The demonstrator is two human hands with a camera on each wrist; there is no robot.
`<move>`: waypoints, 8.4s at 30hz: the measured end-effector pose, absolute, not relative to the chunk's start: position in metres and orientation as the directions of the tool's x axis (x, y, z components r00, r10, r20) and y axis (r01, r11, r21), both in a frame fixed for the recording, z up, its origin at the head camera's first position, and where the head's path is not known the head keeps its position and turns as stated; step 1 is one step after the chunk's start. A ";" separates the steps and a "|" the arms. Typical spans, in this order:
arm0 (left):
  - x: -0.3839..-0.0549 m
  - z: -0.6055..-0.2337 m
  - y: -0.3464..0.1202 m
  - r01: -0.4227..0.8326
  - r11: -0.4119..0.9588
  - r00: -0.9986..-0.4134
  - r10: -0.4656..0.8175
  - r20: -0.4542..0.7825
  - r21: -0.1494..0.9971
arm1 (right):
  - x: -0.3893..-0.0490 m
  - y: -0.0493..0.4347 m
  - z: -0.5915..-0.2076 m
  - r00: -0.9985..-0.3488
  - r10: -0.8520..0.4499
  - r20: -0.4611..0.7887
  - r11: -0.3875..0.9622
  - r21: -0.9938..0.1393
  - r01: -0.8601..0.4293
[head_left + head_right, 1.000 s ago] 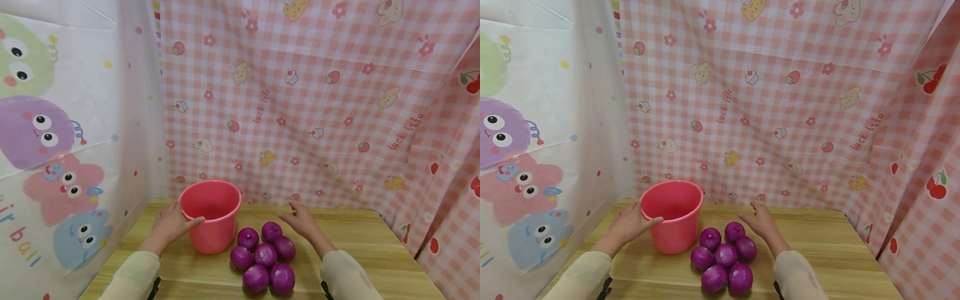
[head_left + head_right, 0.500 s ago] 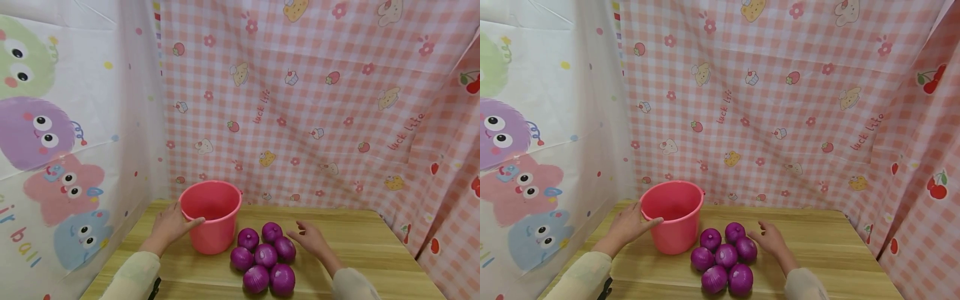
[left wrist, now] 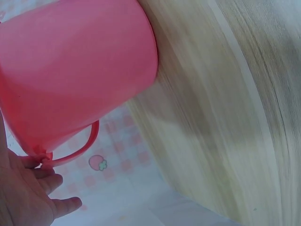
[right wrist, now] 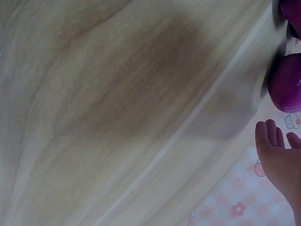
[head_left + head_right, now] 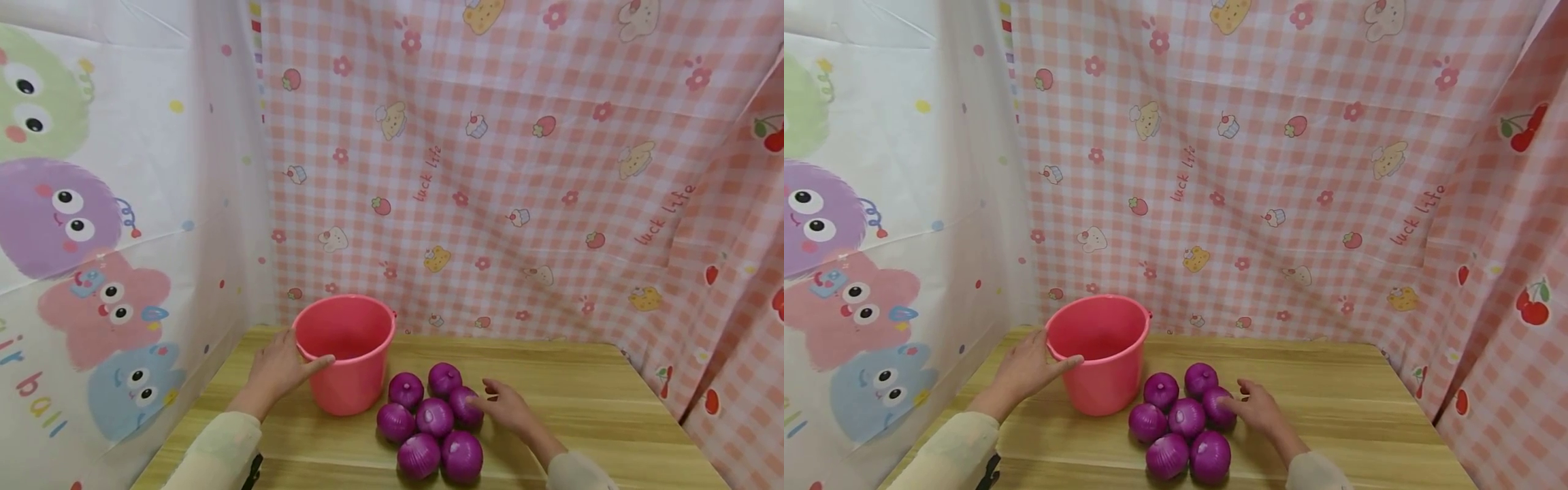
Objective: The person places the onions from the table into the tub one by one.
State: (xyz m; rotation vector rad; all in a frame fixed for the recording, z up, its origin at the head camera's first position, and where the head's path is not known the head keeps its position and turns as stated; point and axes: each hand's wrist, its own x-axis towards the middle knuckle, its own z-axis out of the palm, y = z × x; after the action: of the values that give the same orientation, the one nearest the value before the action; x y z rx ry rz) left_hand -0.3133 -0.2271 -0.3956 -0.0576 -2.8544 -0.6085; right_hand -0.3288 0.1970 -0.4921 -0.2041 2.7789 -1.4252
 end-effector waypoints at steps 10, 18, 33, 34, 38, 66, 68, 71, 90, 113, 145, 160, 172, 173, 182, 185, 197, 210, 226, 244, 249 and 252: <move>-0.315 -0.397 -0.228 0.093 0.897 -0.974 -0.008 0.226 0.433 | -0.326 0.198 -0.494 -0.990 -0.136 0.029 0.566 -0.818 -0.102; -0.318 -0.398 -0.228 0.096 0.901 -0.975 0.000 0.221 0.423 | -0.324 0.197 -0.494 -0.990 -0.140 0.005 0.571 -0.817 -0.085; -0.312 -0.396 -0.228 0.079 0.925 -0.973 -0.010 0.229 0.372 | -0.324 0.189 -0.495 -0.986 -0.160 0.038 0.592 -0.796 -0.127; -0.312 -0.396 -0.228 0.080 0.925 -0.973 -0.008 0.230 0.371 | -0.324 0.188 -0.495 -0.986 -0.162 0.040 0.592 -0.795 -0.129; -0.313 -0.396 -0.228 0.084 0.925 -0.973 -0.005 0.232 0.371 | -0.324 0.187 -0.495 -0.985 -0.168 0.043 0.589 -0.797 -0.135; -0.312 -0.392 -0.226 0.057 0.937 -0.975 -0.022 0.222 0.343 | -0.325 0.192 -0.497 -0.989 -0.132 0.059 0.601 -0.789 -0.128; -0.312 -0.393 -0.226 0.058 0.934 -0.974 -0.024 0.224 0.351 | -0.325 0.193 -0.496 -0.989 -0.128 0.067 0.597 -0.791 -0.131; -0.312 -0.394 -0.227 0.054 0.933 -0.975 -0.027 0.219 0.356 | -0.326 0.193 -0.495 -0.989 -0.124 0.077 0.578 -0.805 -0.135; -0.311 -0.395 -0.227 0.035 0.951 -0.979 -0.029 0.203 0.307 | -0.331 0.181 -0.468 -0.990 -0.107 0.093 0.534 -0.834 -0.136; -0.310 -0.394 -0.226 0.029 0.949 -0.981 -0.033 0.189 0.315 | -0.341 0.137 -0.428 -0.982 -0.136 0.130 0.498 -0.848 -0.181; -0.309 -0.392 -0.225 0.036 0.945 -0.981 -0.028 0.191 0.325 | -0.356 0.050 -0.372 -0.939 -0.196 0.283 0.375 -0.863 -0.338; -0.309 -0.392 -0.225 0.034 0.943 -0.982 -0.030 0.188 0.330 | -0.359 0.023 -0.374 -0.951 -0.207 0.231 0.319 -0.903 -0.289; -0.310 -0.393 -0.229 0.032 0.946 -0.982 -0.030 0.187 0.323 | -0.361 0.051 -0.374 -0.964 -0.146 0.223 0.365 -0.894 -0.262; -0.310 -0.393 -0.230 0.031 0.946 -0.982 -0.031 0.185 0.323 | -0.362 0.053 -0.375 -0.966 -0.136 0.221 0.372 -0.892 -0.257; -0.310 -0.393 -0.230 0.030 0.944 -0.983 -0.032 0.181 0.328 | -0.368 0.074 -0.386 -0.971 -0.074 0.228 0.397 -0.886 -0.238; -0.310 -0.393 -0.230 0.032 0.944 -0.983 -0.030 0.183 0.328 | -0.370 0.083 -0.391 -0.975 -0.069 0.209 0.397 -0.891 -0.219; -0.311 -0.392 -0.228 0.038 0.939 -0.984 -0.025 0.178 0.342 | -0.369 0.116 -0.414 -0.981 -0.051 0.185 0.449 -0.873 -0.188; -0.314 -0.393 -0.230 0.034 0.939 -0.986 -0.024 0.164 0.343 | -0.372 0.154 -0.459 -0.988 -0.055 0.147 0.546 -0.824 -0.153; -0.311 -0.389 -0.229 0.027 0.929 -0.987 -0.033 0.157 0.370 | -0.375 0.157 -0.498 -0.991 -0.094 0.099 0.563 -0.815 -0.135; -0.313 -0.393 -0.230 0.018 0.932 -0.987 -0.042 0.157 0.363 | -0.382 0.149 -0.514 -0.993 -0.106 0.053 0.587 -0.803 -0.105; -0.313 -0.395 -0.230 0.016 0.931 -0.987 -0.044 0.154 0.365 | -0.382 0.150 -0.518 -0.991 -0.120 0.057 0.582 -0.804 -0.117; -0.314 -0.395 -0.230 0.017 0.929 -0.987 -0.044 0.156 0.369 | -0.383 0.151 -0.520 -0.991 -0.116 0.067 0.582 -0.804 -0.122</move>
State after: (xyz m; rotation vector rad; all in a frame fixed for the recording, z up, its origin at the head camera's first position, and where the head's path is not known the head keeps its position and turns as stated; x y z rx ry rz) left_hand -0.3136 -0.2302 -0.3950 0.0205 -2.9257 -0.5611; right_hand -0.3827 0.1511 -0.5196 -0.2108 2.8004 -1.4248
